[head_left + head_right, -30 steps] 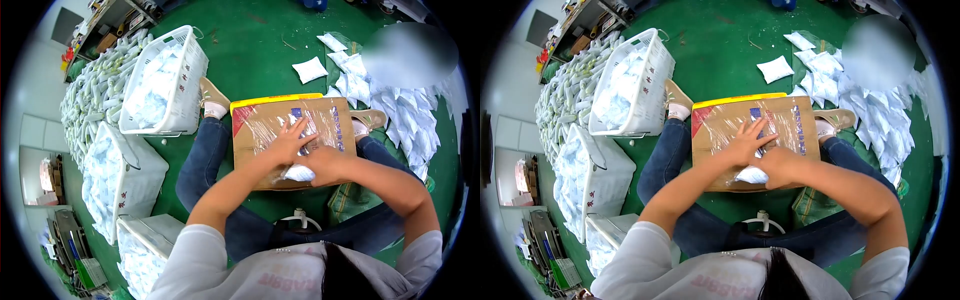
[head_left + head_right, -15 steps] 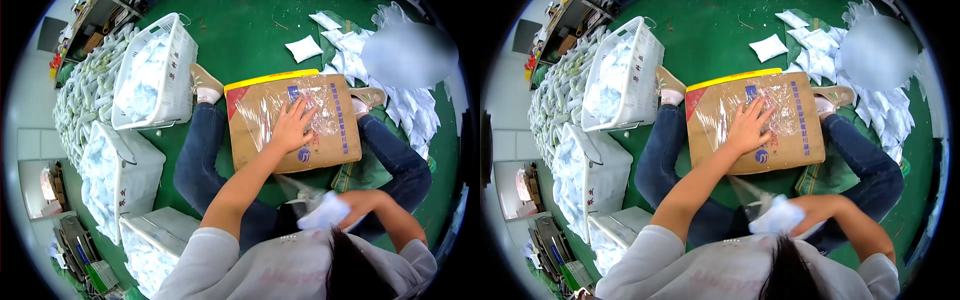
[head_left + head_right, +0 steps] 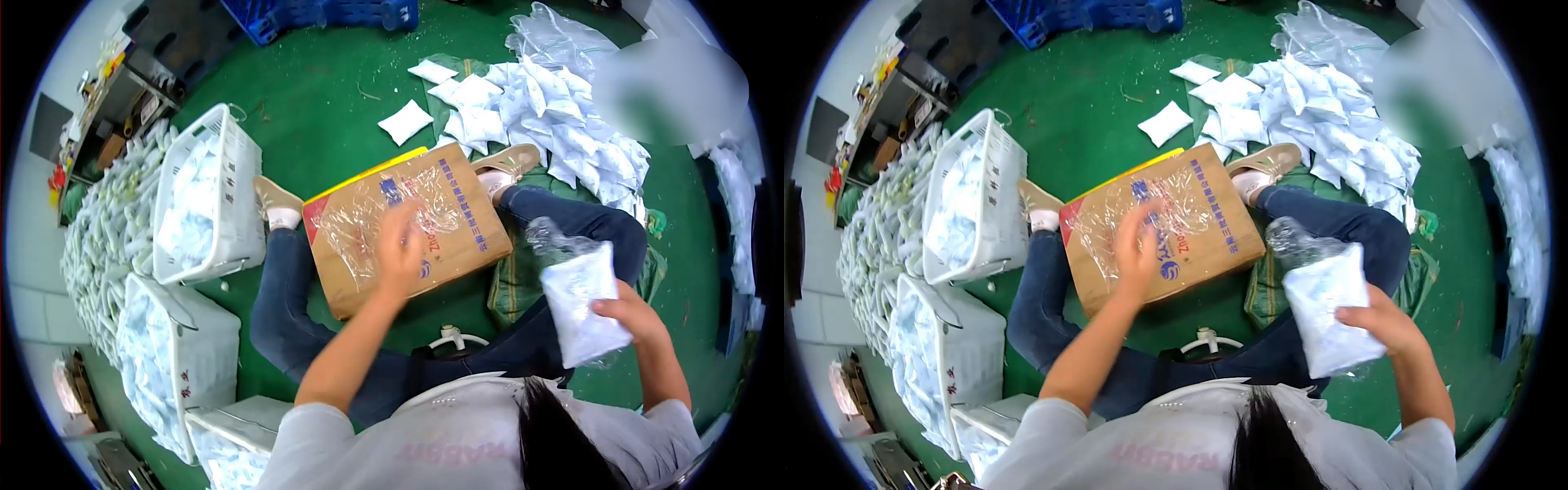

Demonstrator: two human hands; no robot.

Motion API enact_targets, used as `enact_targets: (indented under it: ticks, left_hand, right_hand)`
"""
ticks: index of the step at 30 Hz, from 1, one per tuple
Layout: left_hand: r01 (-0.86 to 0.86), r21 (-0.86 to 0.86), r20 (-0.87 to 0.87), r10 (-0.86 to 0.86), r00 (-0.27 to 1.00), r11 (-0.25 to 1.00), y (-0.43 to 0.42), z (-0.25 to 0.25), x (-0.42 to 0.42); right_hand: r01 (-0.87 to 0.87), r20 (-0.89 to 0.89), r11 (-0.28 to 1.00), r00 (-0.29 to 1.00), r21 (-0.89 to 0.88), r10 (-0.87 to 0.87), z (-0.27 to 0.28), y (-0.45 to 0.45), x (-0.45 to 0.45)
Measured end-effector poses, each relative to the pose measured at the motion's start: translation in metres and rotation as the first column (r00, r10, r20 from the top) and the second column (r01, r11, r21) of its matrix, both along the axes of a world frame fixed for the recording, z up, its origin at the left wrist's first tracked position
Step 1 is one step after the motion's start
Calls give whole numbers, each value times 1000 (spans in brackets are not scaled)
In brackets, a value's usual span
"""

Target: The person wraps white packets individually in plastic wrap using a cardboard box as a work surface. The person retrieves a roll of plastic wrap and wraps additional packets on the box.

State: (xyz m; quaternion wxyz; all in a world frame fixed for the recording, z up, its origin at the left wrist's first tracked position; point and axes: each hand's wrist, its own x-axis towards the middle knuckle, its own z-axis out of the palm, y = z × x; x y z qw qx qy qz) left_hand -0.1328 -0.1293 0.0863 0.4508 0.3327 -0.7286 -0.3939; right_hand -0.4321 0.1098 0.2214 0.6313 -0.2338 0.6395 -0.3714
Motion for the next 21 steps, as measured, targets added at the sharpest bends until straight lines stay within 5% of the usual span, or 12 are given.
enact_targets:
  ticks: [2, 4, 8, 9, 11, 13, 14, 16, 17, 18, 19, 21]
  left_hand:
    - [252, -204, 32, -251, 967, 946, 58, 47, -14]
    - [310, -11, 227, -299, 927, 951, 103, 83, -25]
    - [-48, 375, 204, -32, 978, 926, 101, 53, 0]
    - [-37, 477, 81, -2, 997, 878, 93, 35, 10]
    - [-65, 618, -80, 145, 986, 783, 72, 13, 28]
    - [-134, 735, -132, 334, 933, 665, 64, -1, 43]
    - [-157, 753, -162, 411, 897, 640, 62, -7, 47]
    - [-164, 792, -219, 525, 823, 587, 63, -22, 45]
    - [-160, 798, -221, 529, 819, 581, 63, -35, 40]
    - [-49, 827, -293, 503, 813, 560, 66, -37, 37]
    - [70, 842, -369, 476, 798, 535, 64, -37, 40]
    - [345, 813, -538, 377, 754, 469, 54, -29, 44]
  right_hand:
    - [-192, 62, 976, 978, -105, 199, -16, -30, 22]
    - [-569, -209, 781, 822, -256, 530, -20, -66, 47]
    - [-834, -331, 546, 538, -77, 776, -26, -147, 82]
    - [-828, -370, 550, 548, -112, 750, -30, -154, 92]
    - [-411, -333, 796, 901, -444, 279, -55, -163, 105]
    - [79, 22, 840, 997, -537, -80, -54, -164, 105]
    - [127, 209, 818, 978, -561, -8, -78, -163, 99]
    - [-16, 73, 797, 995, -603, 74, -130, -159, 136]
    - [-194, -206, 876, 972, -442, 111, -118, -151, 158]
    - [-50, -48, 810, 998, -585, 27, -118, -152, 168]
    - [88, 272, 893, 962, -442, 40, -125, -162, 159]
    - [95, 716, 944, 677, -316, 171, -147, -186, 144]
